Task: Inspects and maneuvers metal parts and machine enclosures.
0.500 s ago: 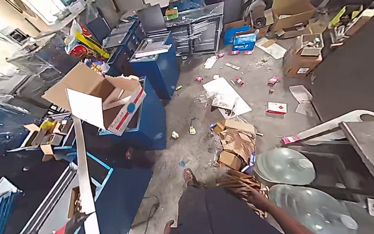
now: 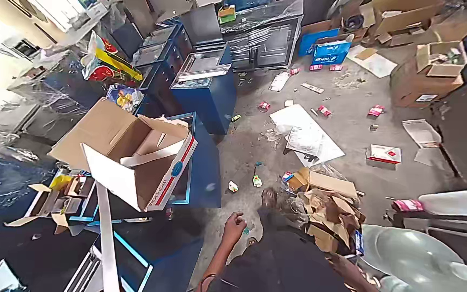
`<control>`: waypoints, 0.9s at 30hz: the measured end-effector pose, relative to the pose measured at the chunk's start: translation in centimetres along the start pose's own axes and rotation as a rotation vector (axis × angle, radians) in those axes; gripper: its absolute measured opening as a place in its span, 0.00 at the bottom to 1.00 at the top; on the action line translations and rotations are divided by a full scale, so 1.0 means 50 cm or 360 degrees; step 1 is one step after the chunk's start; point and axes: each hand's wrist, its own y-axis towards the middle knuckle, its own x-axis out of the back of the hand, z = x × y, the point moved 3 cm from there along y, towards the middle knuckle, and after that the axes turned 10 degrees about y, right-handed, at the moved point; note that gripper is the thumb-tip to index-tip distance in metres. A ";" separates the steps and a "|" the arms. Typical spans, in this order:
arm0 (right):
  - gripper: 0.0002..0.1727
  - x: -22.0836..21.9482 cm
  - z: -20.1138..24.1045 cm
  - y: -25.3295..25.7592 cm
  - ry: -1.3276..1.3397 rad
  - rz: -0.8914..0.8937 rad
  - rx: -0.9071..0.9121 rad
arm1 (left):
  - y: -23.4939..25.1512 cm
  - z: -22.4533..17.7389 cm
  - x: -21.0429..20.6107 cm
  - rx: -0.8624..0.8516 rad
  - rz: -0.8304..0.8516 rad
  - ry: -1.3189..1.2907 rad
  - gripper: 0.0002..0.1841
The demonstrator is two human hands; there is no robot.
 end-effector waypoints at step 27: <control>0.24 0.820 0.812 0.943 0.0507 -0.0330 0.0236 | 1.013 -1.101 0.328 -0.0699 -0.0192 -0.0401 0.24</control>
